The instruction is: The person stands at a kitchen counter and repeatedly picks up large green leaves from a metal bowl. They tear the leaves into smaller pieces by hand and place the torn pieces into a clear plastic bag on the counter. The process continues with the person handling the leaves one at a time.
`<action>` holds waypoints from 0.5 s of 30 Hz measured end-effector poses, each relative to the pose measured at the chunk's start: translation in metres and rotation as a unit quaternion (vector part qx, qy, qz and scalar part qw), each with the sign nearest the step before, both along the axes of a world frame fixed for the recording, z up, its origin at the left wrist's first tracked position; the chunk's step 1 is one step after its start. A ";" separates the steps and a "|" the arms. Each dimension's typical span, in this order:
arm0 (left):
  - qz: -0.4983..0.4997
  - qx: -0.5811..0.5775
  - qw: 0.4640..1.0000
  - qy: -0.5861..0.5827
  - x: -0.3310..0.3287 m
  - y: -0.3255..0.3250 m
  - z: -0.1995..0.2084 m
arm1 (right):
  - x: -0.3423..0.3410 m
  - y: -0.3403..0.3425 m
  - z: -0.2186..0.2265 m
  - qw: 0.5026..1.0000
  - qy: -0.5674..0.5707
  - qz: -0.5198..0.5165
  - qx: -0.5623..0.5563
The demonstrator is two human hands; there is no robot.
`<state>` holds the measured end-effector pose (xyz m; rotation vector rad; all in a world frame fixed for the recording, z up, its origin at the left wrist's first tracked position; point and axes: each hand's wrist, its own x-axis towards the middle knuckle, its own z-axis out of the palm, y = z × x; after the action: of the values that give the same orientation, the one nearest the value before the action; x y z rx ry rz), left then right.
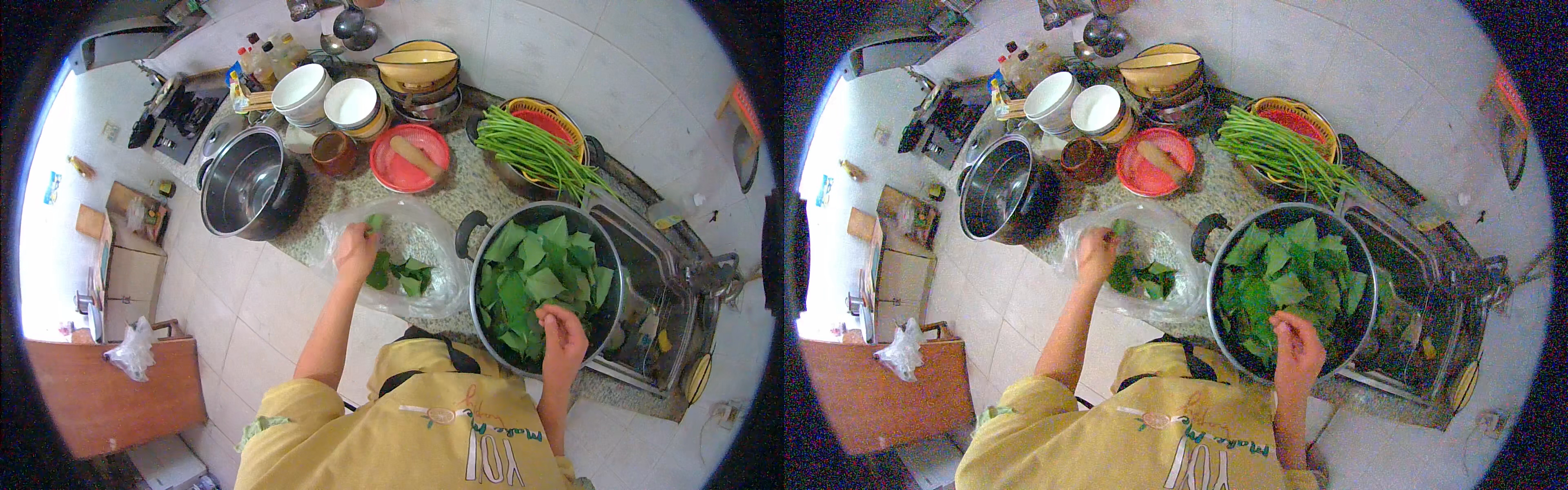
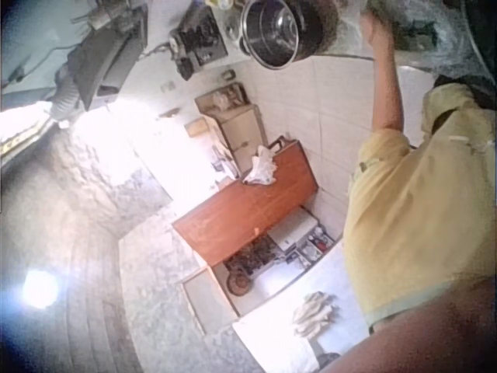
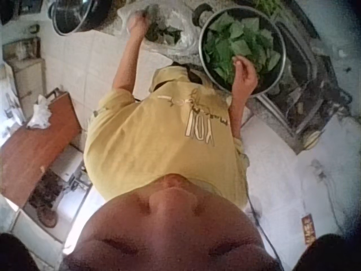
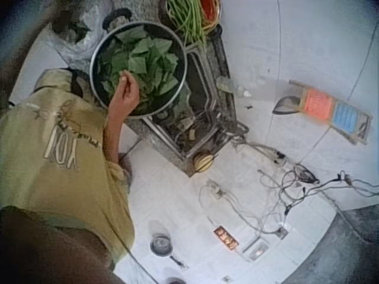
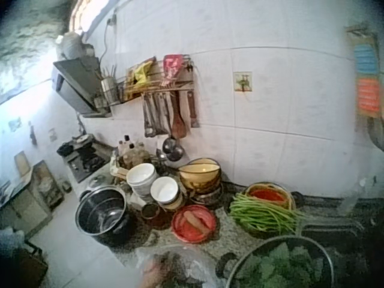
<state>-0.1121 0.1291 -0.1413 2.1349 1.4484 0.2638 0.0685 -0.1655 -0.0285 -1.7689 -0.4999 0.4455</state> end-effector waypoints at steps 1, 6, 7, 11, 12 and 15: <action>-0.002 0.010 0.999 0.045 0.002 0.008 0.009 | 0.001 0.000 -0.002 1.000 -0.002 0.004 0.002; 0.056 0.015 0.996 0.063 -0.001 0.027 -0.013 | -0.002 0.001 0.000 1.000 0.000 0.010 0.015; 0.076 -0.007 0.993 0.089 -0.001 0.030 -0.006 | -0.003 0.000 0.002 1.000 0.002 0.005 0.012; 0.000 0.033 0.998 0.046 -0.009 0.028 -0.019 | -0.001 -0.003 -0.006 1.000 -0.014 0.005 0.006; -0.008 0.057 0.991 0.120 -0.010 0.025 -0.020 | -0.001 -0.002 -0.007 1.000 -0.011 0.008 0.009; -0.036 0.099 0.991 0.083 -0.012 0.031 -0.033 | -0.005 -0.001 -0.007 0.999 0.016 0.006 0.031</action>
<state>-0.1238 0.1599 -0.1747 2.4148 1.4863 0.2154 0.0638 -0.1661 -0.0359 -1.6982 -0.4955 0.4615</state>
